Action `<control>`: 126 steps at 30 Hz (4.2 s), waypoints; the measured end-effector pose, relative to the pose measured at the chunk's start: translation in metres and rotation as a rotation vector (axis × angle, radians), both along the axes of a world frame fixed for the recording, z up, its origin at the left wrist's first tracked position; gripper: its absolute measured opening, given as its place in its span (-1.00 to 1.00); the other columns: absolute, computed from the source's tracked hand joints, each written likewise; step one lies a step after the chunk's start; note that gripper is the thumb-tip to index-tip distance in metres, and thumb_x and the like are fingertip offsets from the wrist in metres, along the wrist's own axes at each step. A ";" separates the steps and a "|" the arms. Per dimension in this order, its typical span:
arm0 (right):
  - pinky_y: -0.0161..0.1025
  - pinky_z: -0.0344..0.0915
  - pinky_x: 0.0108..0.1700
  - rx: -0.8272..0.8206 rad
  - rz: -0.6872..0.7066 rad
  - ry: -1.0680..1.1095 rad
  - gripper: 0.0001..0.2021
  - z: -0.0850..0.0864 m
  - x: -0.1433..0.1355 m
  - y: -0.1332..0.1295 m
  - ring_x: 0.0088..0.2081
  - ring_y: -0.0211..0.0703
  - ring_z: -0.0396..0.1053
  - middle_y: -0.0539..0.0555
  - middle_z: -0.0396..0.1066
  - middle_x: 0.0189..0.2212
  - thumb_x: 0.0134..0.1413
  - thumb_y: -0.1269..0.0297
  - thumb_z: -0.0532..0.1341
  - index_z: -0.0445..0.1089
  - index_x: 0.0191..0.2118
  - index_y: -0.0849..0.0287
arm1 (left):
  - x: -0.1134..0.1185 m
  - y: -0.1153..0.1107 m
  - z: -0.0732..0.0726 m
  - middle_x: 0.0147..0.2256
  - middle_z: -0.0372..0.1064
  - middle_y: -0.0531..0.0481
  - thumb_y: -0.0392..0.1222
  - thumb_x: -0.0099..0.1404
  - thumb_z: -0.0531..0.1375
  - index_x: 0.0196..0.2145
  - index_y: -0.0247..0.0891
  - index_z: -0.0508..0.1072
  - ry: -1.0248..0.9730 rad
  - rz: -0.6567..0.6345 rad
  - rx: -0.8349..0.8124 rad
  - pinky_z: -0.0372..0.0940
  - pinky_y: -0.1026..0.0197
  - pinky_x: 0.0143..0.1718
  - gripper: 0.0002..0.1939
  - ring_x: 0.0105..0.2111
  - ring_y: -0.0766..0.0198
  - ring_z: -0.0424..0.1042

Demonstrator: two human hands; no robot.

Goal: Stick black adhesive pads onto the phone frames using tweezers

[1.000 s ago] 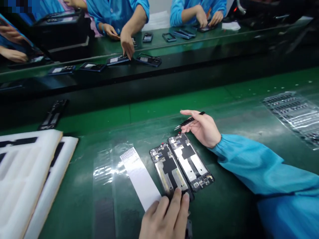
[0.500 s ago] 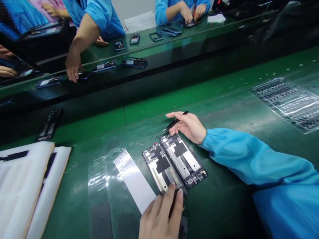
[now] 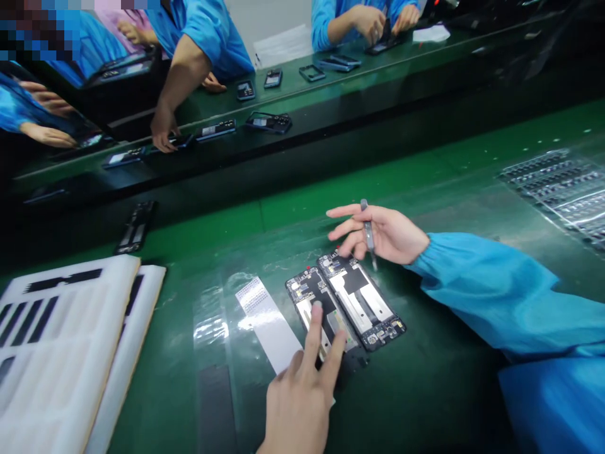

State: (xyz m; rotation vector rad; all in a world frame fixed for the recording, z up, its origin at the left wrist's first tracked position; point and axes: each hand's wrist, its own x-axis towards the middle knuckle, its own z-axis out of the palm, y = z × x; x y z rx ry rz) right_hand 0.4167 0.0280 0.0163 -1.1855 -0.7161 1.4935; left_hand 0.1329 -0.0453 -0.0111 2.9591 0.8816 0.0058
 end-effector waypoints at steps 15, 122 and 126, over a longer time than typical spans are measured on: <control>-0.20 0.21 -0.50 0.287 0.805 -1.780 -0.75 -0.010 -0.115 -0.044 -0.41 0.13 0.58 0.14 0.58 -0.44 0.12 0.31 0.37 0.44 -0.09 0.22 | -0.098 0.024 0.002 0.27 0.24 -0.16 -0.47 0.30 -0.01 0.25 -0.14 0.30 -0.175 0.241 0.094 0.48 0.32 -0.37 -0.40 -0.21 0.26 0.58; -0.20 0.59 -0.34 0.057 0.003 -0.431 -0.47 -0.034 -0.156 0.061 -0.40 -0.03 0.61 0.19 0.59 -0.48 0.07 -0.23 0.27 0.45 -0.26 0.26 | -0.109 0.035 0.018 0.01 0.48 -0.11 -0.25 0.46 0.00 0.19 -0.09 0.31 -0.787 0.745 -0.750 0.40 0.22 -0.20 -0.61 -0.20 0.19 0.51; -0.18 0.59 -0.33 0.039 -0.030 -0.422 -0.48 -0.045 -0.160 0.056 -0.40 -0.03 0.62 0.18 0.59 -0.48 0.09 -0.22 0.26 0.44 -0.26 0.24 | -0.107 0.038 0.002 0.32 0.16 -0.12 -0.57 0.20 -0.08 0.31 -0.19 0.20 -0.269 0.472 -0.287 0.46 0.09 -0.16 -0.26 -0.05 0.07 0.49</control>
